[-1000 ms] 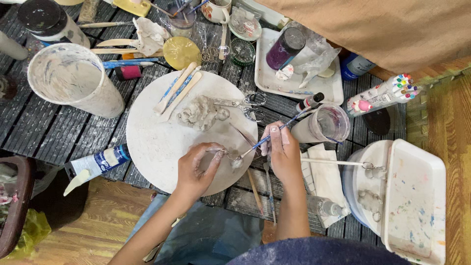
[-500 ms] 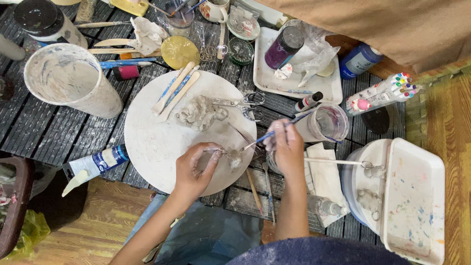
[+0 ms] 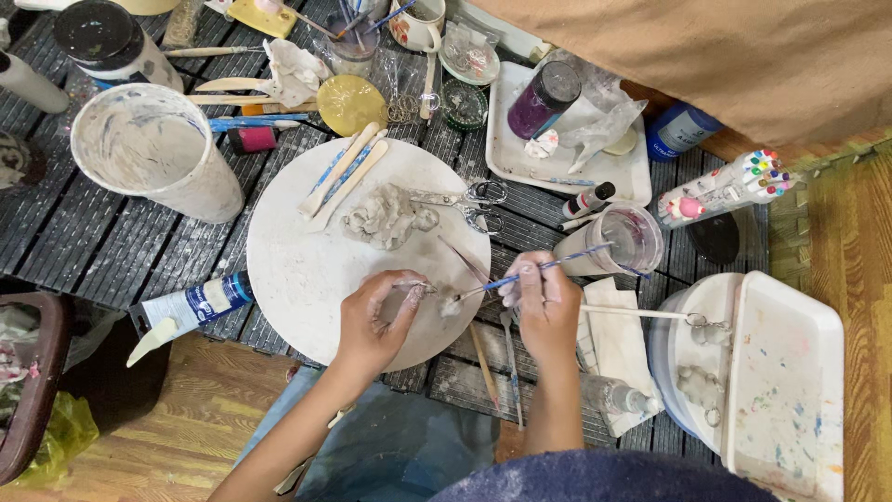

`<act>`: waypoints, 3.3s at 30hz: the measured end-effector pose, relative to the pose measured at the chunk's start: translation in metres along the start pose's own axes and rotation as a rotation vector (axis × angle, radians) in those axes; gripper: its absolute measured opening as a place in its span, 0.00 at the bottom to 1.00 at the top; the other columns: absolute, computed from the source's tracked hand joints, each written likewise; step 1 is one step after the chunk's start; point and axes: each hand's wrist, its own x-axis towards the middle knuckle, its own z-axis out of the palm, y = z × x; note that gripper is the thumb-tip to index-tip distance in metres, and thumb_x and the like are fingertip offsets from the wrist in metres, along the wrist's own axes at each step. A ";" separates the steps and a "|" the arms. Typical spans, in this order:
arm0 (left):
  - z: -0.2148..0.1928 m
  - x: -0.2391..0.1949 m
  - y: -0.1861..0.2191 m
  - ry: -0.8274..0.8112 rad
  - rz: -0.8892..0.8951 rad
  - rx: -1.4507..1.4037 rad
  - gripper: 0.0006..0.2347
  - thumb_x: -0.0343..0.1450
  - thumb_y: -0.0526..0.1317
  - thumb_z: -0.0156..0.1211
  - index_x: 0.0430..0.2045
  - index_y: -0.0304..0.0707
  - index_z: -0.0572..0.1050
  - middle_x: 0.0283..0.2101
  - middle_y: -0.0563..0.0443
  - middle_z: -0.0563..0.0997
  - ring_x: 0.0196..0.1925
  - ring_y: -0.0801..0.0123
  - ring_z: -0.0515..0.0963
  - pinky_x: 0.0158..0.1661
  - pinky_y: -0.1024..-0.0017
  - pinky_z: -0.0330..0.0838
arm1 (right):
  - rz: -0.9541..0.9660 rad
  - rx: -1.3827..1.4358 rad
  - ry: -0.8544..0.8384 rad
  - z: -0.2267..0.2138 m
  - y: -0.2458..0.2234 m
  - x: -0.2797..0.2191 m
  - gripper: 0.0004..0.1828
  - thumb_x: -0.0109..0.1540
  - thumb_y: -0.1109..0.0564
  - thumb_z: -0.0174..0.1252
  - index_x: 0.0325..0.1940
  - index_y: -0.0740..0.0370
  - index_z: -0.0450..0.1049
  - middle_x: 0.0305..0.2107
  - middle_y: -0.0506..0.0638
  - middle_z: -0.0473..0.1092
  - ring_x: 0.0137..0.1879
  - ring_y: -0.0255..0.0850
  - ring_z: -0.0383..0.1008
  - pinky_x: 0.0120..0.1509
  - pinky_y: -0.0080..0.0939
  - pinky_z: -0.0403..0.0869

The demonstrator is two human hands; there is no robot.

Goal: The person shapes a small lump of clay on a white rotating plate using a blue sculpting tool and a wooden stick. They refine the surface and details of the clay piece throughout the clip.

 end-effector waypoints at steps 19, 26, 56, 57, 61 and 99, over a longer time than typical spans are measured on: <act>0.000 0.000 -0.002 -0.011 0.012 0.003 0.07 0.69 0.29 0.63 0.40 0.36 0.79 0.44 0.48 0.85 0.47 0.62 0.84 0.50 0.69 0.75 | -0.192 0.019 -0.028 -0.005 0.004 -0.034 0.10 0.72 0.61 0.47 0.41 0.67 0.71 0.30 0.50 0.74 0.31 0.31 0.74 0.36 0.32 0.75; 0.000 -0.001 -0.002 -0.017 0.003 -0.008 0.08 0.69 0.28 0.63 0.40 0.35 0.79 0.44 0.48 0.85 0.48 0.62 0.84 0.50 0.69 0.75 | -0.196 -0.040 -0.012 -0.021 0.023 -0.041 0.11 0.73 0.59 0.47 0.41 0.65 0.72 0.29 0.52 0.76 0.31 0.34 0.77 0.35 0.33 0.78; 0.003 -0.002 -0.002 -0.014 -0.037 -0.010 0.08 0.70 0.29 0.63 0.42 0.33 0.79 0.43 0.47 0.85 0.46 0.65 0.85 0.47 0.72 0.76 | 0.195 0.406 0.287 -0.004 0.053 -0.059 0.15 0.75 0.50 0.40 0.42 0.60 0.68 0.26 0.52 0.74 0.26 0.35 0.71 0.30 0.32 0.66; 0.003 -0.002 -0.002 -0.017 -0.051 -0.021 0.08 0.70 0.29 0.63 0.42 0.33 0.79 0.43 0.47 0.85 0.45 0.65 0.86 0.47 0.72 0.77 | 0.185 0.371 0.285 -0.004 0.051 -0.059 0.15 0.75 0.51 0.40 0.42 0.60 0.68 0.26 0.52 0.75 0.26 0.34 0.71 0.30 0.32 0.67; 0.002 -0.002 -0.003 -0.017 0.031 0.009 0.09 0.68 0.28 0.64 0.41 0.33 0.78 0.44 0.47 0.84 0.48 0.63 0.85 0.49 0.70 0.76 | 0.143 0.281 0.394 -0.005 0.049 -0.062 0.14 0.76 0.53 0.39 0.45 0.59 0.69 0.32 0.52 0.75 0.29 0.34 0.72 0.31 0.31 0.68; -0.067 0.018 0.029 -0.352 0.238 0.094 0.11 0.65 0.29 0.67 0.40 0.38 0.80 0.45 0.51 0.85 0.52 0.57 0.84 0.55 0.64 0.73 | -0.381 -0.180 -0.026 0.090 0.013 -0.115 0.15 0.57 0.63 0.67 0.41 0.57 0.66 0.48 0.53 0.77 0.63 0.53 0.72 0.68 0.53 0.64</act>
